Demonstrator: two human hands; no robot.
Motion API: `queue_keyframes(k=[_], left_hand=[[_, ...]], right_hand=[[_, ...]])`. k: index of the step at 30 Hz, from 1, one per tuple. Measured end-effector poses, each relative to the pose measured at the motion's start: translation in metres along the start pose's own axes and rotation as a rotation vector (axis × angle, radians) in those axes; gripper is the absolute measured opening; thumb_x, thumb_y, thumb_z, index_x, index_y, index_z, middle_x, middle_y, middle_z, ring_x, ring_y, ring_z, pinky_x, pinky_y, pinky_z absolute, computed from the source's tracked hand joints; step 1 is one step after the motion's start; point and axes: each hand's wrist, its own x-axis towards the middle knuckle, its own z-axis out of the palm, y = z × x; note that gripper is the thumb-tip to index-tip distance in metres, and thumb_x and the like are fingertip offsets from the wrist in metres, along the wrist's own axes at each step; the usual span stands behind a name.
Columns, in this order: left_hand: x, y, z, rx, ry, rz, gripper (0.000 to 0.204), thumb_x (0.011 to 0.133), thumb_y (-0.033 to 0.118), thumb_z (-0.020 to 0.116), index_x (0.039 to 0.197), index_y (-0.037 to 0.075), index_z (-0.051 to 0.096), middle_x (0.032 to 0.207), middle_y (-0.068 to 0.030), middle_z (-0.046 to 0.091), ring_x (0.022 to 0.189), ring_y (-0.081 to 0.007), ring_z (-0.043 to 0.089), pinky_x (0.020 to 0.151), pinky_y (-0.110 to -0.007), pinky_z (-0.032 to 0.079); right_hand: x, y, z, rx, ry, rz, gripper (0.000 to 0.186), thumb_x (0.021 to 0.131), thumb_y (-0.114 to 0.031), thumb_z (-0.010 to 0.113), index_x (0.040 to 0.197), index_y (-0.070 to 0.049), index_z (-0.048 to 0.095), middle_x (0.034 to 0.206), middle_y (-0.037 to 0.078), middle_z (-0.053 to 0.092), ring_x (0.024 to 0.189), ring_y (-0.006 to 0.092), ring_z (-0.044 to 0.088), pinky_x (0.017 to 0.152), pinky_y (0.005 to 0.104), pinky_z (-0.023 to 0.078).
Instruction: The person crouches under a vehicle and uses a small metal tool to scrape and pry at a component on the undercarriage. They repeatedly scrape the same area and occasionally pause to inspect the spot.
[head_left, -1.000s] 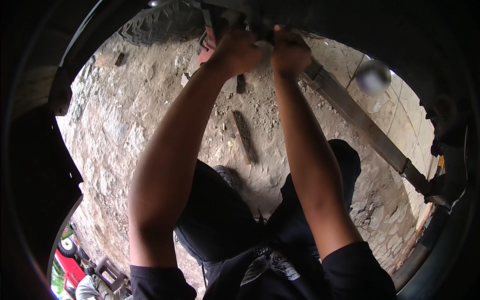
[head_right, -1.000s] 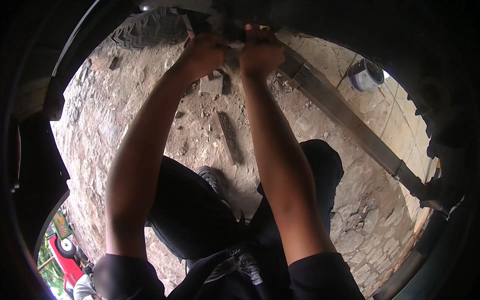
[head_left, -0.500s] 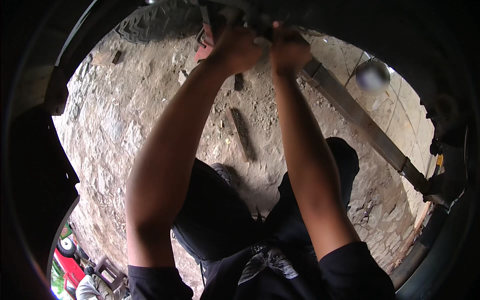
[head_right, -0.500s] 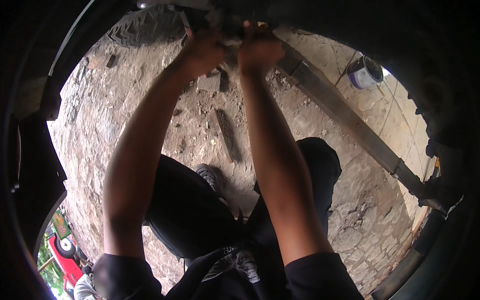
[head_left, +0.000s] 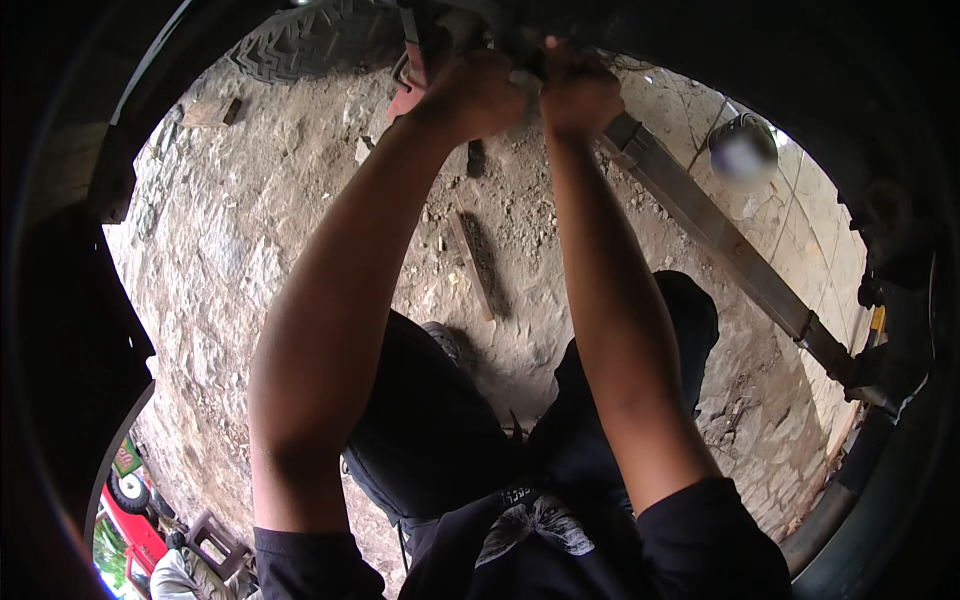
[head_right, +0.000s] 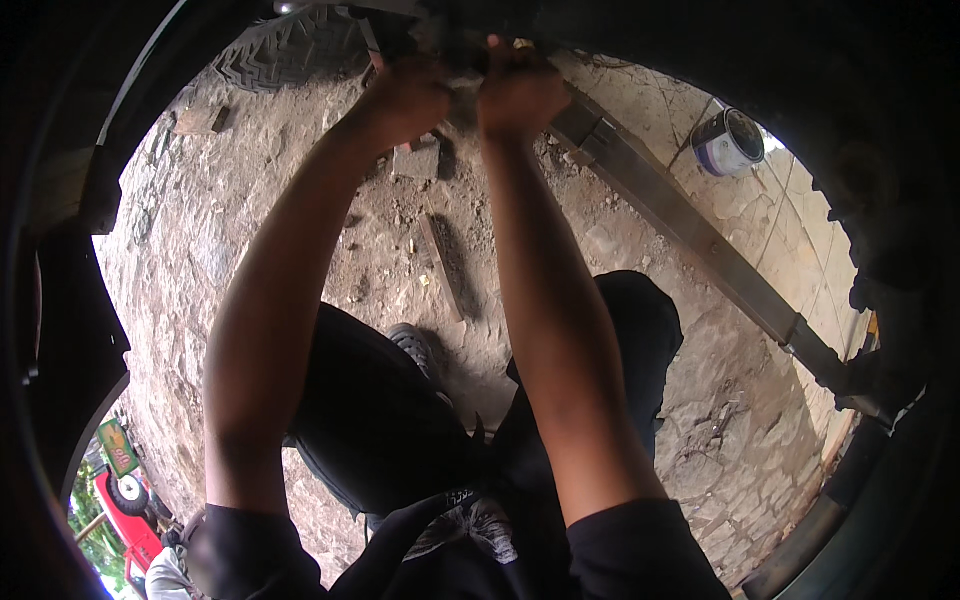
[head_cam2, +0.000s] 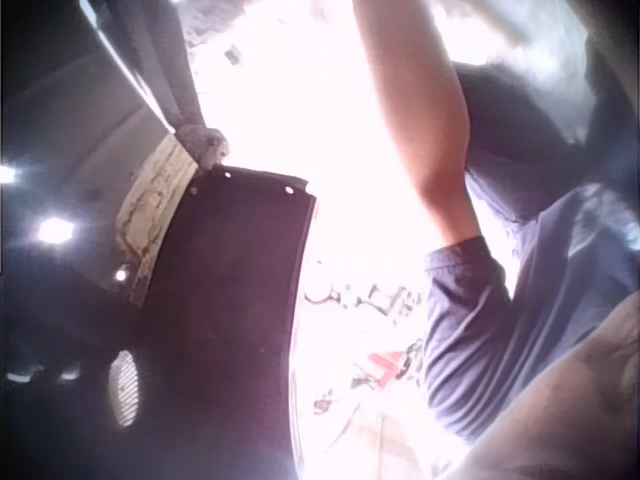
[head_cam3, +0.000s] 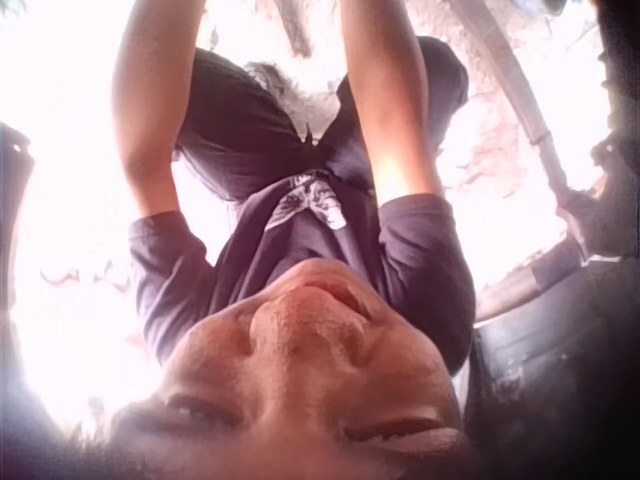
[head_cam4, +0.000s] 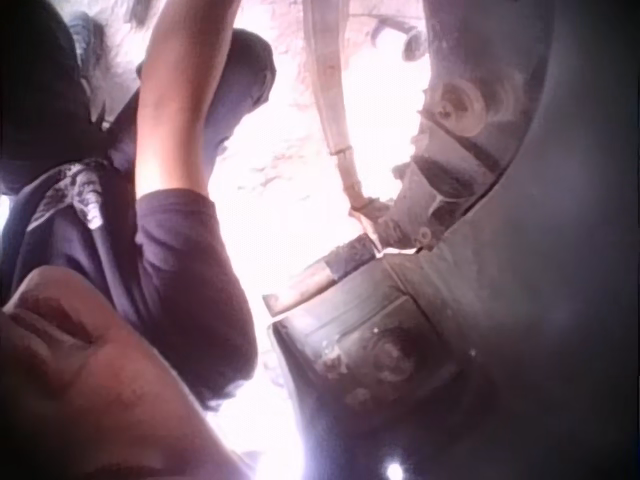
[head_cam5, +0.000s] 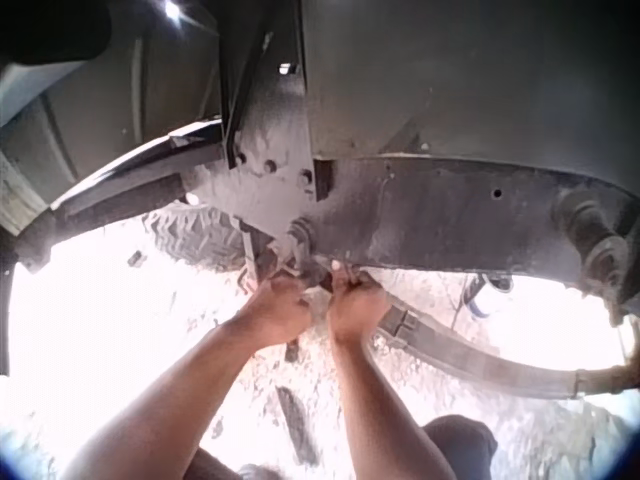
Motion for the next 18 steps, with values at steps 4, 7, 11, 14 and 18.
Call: queue_keyframes(k=[4, 7, 11, 14, 18], left_hand=[[-0.007, 0.014, -0.005, -0.281, 0.208, -0.068, 0.031, 0.082, 0.021, 0.067, 0.101, -0.002, 0.075, 0.097, -0.0265, 0.074, 0.098, -0.0399, 0.073, 0.09, -0.044, 0.059], [-0.001, 0.003, 0.001, -0.019, 0.059, -0.005, 0.031, 0.082, 0.021, 0.067, 0.1, -0.002, 0.075, 0.099, -0.0266, 0.074, 0.1, -0.04, 0.073, 0.09, -0.044, 0.058], [-0.007, -0.003, -0.002, -0.106, 0.095, -0.02, 0.031, 0.082, 0.021, 0.065, 0.1, -0.002, 0.074, 0.1, -0.0274, 0.073, 0.102, -0.0405, 0.072, 0.092, -0.045, 0.057], [0.0, 0.018, -0.011, -0.246, 0.076, -0.083, 0.031, 0.082, 0.02, 0.064, 0.101, -0.002, 0.074, 0.1, -0.0279, 0.073, 0.101, -0.0415, 0.072, 0.093, -0.045, 0.057], [-0.01, 0.017, -0.01, -0.108, 0.099, -0.079, 0.031, 0.081, 0.019, 0.065, 0.103, -0.001, 0.074, 0.1, -0.0271, 0.073, 0.1, -0.0423, 0.071, 0.093, -0.045, 0.057]], right_hand=[[0.001, 0.023, 0.009, -0.142, 0.03, -0.061, 0.04, 0.091, -0.043, 0.076, 0.075, -0.006, 0.077, 0.073, 0.016, 0.073, 0.07, 0.0376, 0.072, 0.066, 0.047, 0.054], [0.013, 0.032, 0.017, -0.298, 0.062, -0.161, 0.041, 0.089, -0.048, 0.078, 0.076, -0.009, 0.079, 0.074, 0.013, 0.074, 0.073, 0.0361, 0.074, 0.067, 0.0464, 0.057], [-0.004, 0.017, 0.014, 0.03, 0.065, -0.106, 0.036, 0.088, -0.043, 0.075, 0.073, -0.01, 0.078, 0.072, 0.013, 0.074, 0.069, 0.0353, 0.074, 0.064, 0.0484, 0.058], [0.031, 0.043, 0.017, -0.347, 0.002, -0.191, 0.035, 0.089, -0.04, 0.074, 0.074, -0.009, 0.078, 0.071, 0.012, 0.074, 0.067, 0.0351, 0.074, 0.063, 0.0483, 0.058], [0.007, 0.024, 0.017, -0.161, 0.042, -0.111, 0.035, 0.088, -0.038, 0.072, 0.072, -0.007, 0.076, 0.071, 0.012, 0.074, 0.067, 0.0365, 0.074, 0.064, 0.0478, 0.059]])
